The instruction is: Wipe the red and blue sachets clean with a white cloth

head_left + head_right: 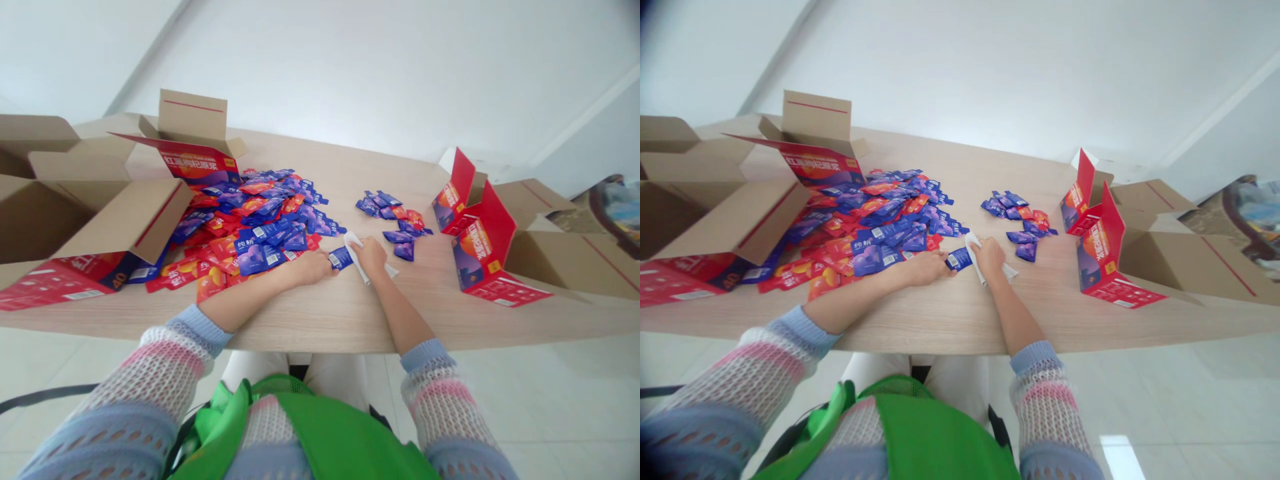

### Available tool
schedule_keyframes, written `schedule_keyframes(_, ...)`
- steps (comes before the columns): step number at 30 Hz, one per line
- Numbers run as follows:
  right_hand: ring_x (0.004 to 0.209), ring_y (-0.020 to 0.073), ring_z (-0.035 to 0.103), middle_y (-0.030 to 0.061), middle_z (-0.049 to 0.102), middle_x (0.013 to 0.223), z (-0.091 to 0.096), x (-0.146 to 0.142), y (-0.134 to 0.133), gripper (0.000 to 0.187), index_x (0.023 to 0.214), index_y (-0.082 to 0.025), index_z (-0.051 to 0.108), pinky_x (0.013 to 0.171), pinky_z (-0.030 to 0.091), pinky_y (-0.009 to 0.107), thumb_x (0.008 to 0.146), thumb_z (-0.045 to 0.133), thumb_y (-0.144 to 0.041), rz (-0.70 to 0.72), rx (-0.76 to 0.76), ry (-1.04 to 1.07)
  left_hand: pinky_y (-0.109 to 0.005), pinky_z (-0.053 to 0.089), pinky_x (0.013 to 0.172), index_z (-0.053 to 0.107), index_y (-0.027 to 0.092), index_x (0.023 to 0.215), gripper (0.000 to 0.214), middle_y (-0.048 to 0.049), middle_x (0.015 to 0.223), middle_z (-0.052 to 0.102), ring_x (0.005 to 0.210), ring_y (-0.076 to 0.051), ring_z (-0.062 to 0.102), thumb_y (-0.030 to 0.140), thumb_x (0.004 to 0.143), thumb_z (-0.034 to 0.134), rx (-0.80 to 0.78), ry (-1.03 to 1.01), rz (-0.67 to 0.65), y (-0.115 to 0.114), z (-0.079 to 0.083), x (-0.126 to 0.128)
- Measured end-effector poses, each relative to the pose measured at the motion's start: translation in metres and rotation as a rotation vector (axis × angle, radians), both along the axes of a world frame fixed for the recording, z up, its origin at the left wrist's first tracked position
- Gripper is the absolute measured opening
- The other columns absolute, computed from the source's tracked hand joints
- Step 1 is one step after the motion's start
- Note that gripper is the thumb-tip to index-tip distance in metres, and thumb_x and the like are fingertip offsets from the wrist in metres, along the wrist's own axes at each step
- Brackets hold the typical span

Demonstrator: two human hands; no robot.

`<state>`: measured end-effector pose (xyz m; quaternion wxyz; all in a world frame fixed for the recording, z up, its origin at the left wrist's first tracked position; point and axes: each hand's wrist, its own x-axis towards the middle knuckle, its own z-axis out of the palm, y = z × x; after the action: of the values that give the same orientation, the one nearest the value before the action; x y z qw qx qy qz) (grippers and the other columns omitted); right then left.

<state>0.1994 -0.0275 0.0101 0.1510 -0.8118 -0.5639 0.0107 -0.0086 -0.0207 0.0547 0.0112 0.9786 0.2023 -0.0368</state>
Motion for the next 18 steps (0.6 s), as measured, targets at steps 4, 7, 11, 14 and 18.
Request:
schedule_keyframes(4, 0.086, 0.0231, 0.06, 0.0126, 0.065, 0.099, -0.001, 0.018, -0.003, 0.04, 0.101, -0.021, 0.071, 0.071, 0.04, 0.029, 0.088, 0.049, -0.051, -0.108, 0.024, -0.004, -0.029, 0.045, 0.078, 0.068, 0.018, 0.107, 0.032, -0.0108, 0.104, 0.066, 0.093, -0.021, 0.062, 0.028, 0.093, 0.041, 0.032, -0.004, 0.006, -0.002, 0.0, -0.001)
schedule_keyframes(7, 0.086, 0.0225, 0.059, 0.0116, 0.064, 0.101, 0.004, 0.032, -0.011, 0.034, 0.101, -0.021, 0.071, 0.071, 0.04, 0.029, 0.086, 0.053, -0.046, -0.124, 0.149, -0.027, -0.03, 0.045, 0.084, 0.067, 0.018, 0.109, 0.032, -0.0111, 0.105, 0.065, 0.099, -0.022, 0.06, 0.029, 0.094, 0.041, 0.053, -0.052, 0.069, -0.005, -0.01, 0.0)
schedule_keyframes(11, 0.086, 0.0223, 0.056, 0.0117, 0.063, 0.1, 0.013, 0.043, -0.019, 0.038, 0.102, -0.017, 0.07, 0.075, 0.039, 0.03, 0.087, 0.05, -0.045, -0.093, 0.382, -0.01, -0.032, 0.041, 0.095, 0.064, 0.024, 0.117, 0.032, -0.0106, 0.117, 0.061, 0.114, -0.022, 0.053, 0.02, 0.091, 0.045, 0.082, -0.11, 0.034, -0.002, -0.029, -0.005)
schedule_keyframes(14, 0.083, 0.0219, 0.055, 0.011, 0.063, 0.092, 0.015, 0.037, -0.021, 0.042, 0.099, -0.016, 0.071, 0.074, 0.039, 0.03, 0.089, 0.046, -0.048, -0.018, 0.401, 0.023, -0.033, 0.039, 0.098, 0.062, 0.027, 0.12, 0.036, -0.0099, 0.12, 0.058, 0.116, -0.021, 0.052, 0.015, 0.09, 0.045, 0.081, -0.111, -0.021, 0.003, -0.034, -0.011)
schedule_keyframes(18, 0.082, 0.02, 0.056, 0.009, 0.063, 0.09, 0.008, 0.011, -0.023, 0.041, 0.098, -0.019, 0.072, 0.073, 0.038, 0.027, 0.091, 0.045, -0.049, 0.084, 0.236, 0.02, -0.034, 0.041, 0.095, 0.058, 0.029, 0.124, 0.041, -0.0107, 0.122, 0.057, 0.118, -0.023, 0.05, 0.014, 0.088, 0.045, 0.084, -0.099, -0.086, 0.009, -0.029, -0.017)
